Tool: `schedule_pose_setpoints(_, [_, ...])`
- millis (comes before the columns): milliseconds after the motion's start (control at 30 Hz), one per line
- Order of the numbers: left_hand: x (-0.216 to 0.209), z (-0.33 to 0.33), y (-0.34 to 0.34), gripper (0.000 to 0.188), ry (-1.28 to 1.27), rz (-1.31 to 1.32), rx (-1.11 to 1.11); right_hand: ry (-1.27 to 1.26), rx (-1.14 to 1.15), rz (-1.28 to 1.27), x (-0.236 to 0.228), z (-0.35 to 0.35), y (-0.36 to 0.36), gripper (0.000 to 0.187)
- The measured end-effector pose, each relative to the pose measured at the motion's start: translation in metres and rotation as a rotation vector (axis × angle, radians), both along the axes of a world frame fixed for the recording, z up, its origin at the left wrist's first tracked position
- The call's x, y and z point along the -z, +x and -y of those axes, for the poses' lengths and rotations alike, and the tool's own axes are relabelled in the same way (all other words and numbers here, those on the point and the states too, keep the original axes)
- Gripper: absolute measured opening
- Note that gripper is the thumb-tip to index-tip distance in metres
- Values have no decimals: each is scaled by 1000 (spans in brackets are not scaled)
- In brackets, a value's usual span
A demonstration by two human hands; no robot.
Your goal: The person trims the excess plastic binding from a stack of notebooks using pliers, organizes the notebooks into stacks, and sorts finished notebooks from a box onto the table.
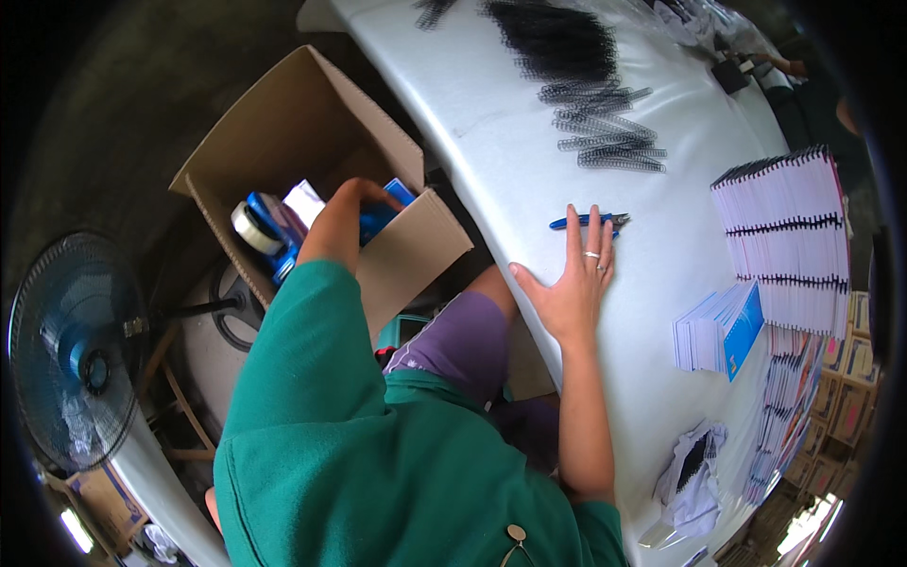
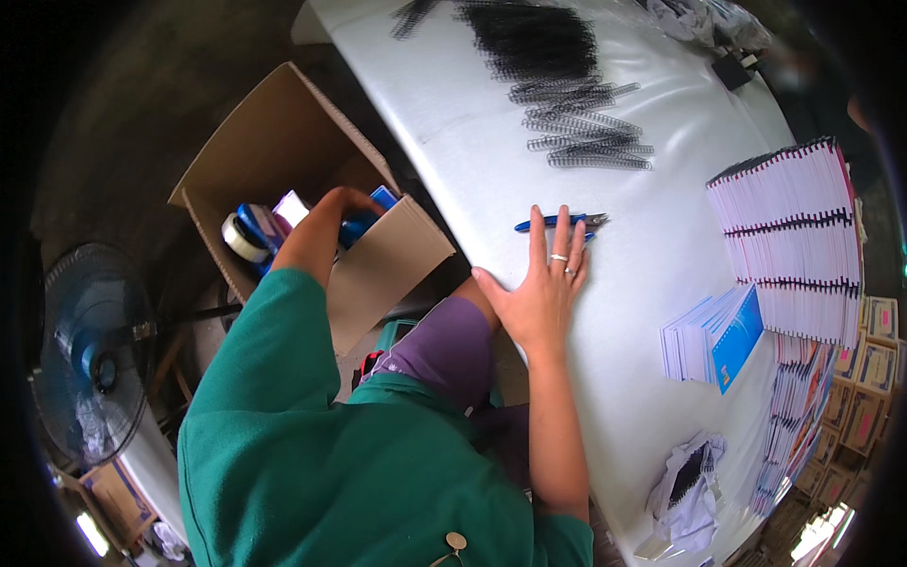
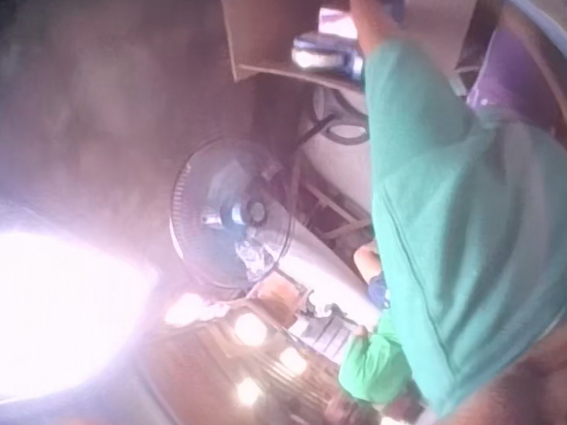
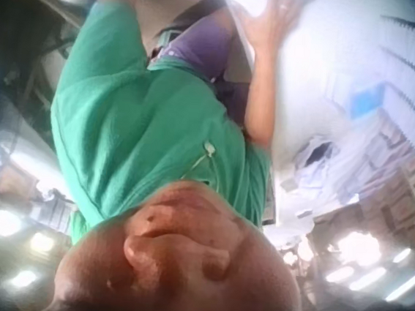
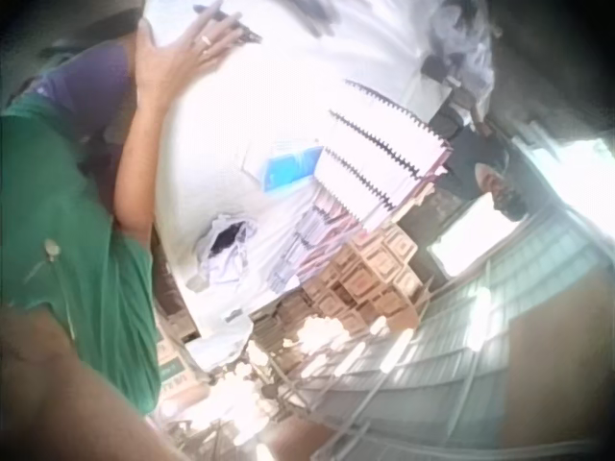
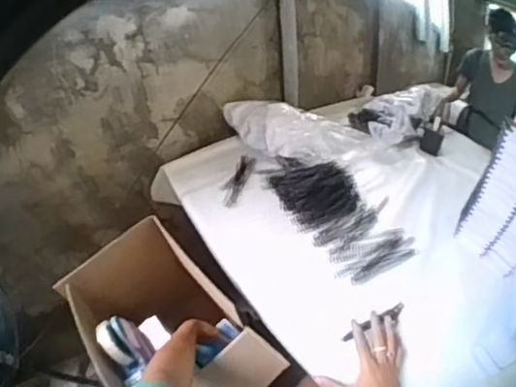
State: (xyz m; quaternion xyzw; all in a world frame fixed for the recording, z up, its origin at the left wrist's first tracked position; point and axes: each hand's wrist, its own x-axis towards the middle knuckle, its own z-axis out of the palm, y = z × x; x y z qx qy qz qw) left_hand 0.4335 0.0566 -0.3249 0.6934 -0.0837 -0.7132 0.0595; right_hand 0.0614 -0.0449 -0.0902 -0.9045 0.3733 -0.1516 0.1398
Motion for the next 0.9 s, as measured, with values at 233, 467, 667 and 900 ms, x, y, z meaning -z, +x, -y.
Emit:
schedule_pose_setpoints(233, [5,-3,5,70,55,2,3,7,-14,-7,-2,1,2,89])
schedule_pose_setpoints(467, [-55,-2,-14,68,-14,34,56,-30,-26,1,2,1,2,87])
schedule_pose_setpoints(667, [-46,5,-8,74,-34,77,224,-41,-16,3,4,2,1,85])
schedule_pose_setpoints(900, [-65,9,-14,82,-103,207,385,-27,-9,3,3,1,1,85])
